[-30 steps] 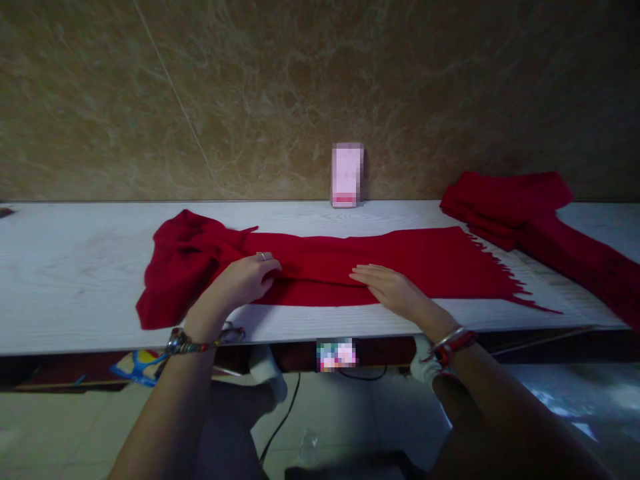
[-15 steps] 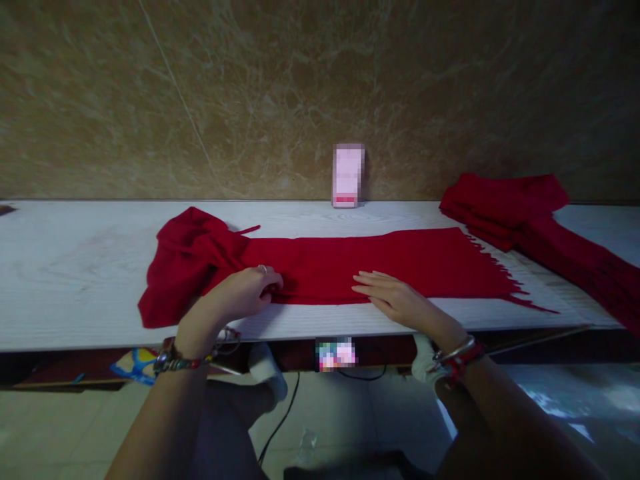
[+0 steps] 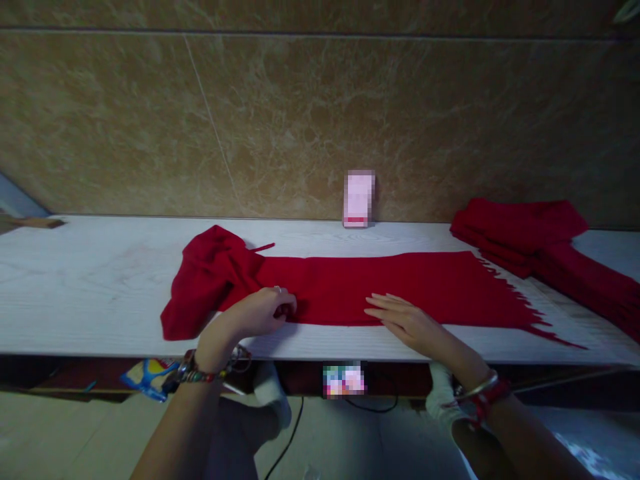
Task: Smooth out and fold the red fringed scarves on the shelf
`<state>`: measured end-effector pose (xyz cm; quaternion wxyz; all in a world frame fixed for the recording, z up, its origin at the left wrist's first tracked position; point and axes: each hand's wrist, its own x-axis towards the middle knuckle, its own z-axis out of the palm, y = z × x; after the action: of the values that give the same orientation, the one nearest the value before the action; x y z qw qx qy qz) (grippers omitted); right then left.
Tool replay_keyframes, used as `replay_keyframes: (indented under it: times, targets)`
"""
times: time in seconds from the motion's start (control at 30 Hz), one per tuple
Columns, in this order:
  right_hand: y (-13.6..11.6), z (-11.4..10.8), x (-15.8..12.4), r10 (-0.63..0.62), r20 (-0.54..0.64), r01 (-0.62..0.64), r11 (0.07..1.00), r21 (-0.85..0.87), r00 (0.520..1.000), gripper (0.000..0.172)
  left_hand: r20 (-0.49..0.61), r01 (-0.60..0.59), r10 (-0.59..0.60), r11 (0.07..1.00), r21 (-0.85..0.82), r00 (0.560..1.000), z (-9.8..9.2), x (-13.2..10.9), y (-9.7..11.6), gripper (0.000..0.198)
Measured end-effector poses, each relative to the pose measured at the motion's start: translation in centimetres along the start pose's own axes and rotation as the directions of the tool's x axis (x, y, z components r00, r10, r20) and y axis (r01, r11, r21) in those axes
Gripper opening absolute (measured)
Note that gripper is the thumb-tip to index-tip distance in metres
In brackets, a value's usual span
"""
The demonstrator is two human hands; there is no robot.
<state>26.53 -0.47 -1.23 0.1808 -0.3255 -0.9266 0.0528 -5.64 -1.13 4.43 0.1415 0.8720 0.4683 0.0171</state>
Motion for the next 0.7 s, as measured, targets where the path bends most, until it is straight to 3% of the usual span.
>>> replay_keyframes:
  times: [0.43, 0.7]
  targets:
    - [-0.7, 0.0, -0.4, 0.004, -0.088, 0.000, 0.999, 0.041, 0.996, 0.035, 0.007, 0.002, -0.002, 1.000, 0.008, 1.000, 0.1, 0.3, 0.6, 0.013]
    - [-0.7, -0.3, -0.2, 0.005, -0.092, 0.003, 0.997, 0.080, 0.996, 0.036, 0.007, -0.085, 0.085, 0.996, -0.017, 0.996, 0.1, 1.1, 1.2, 0.015]
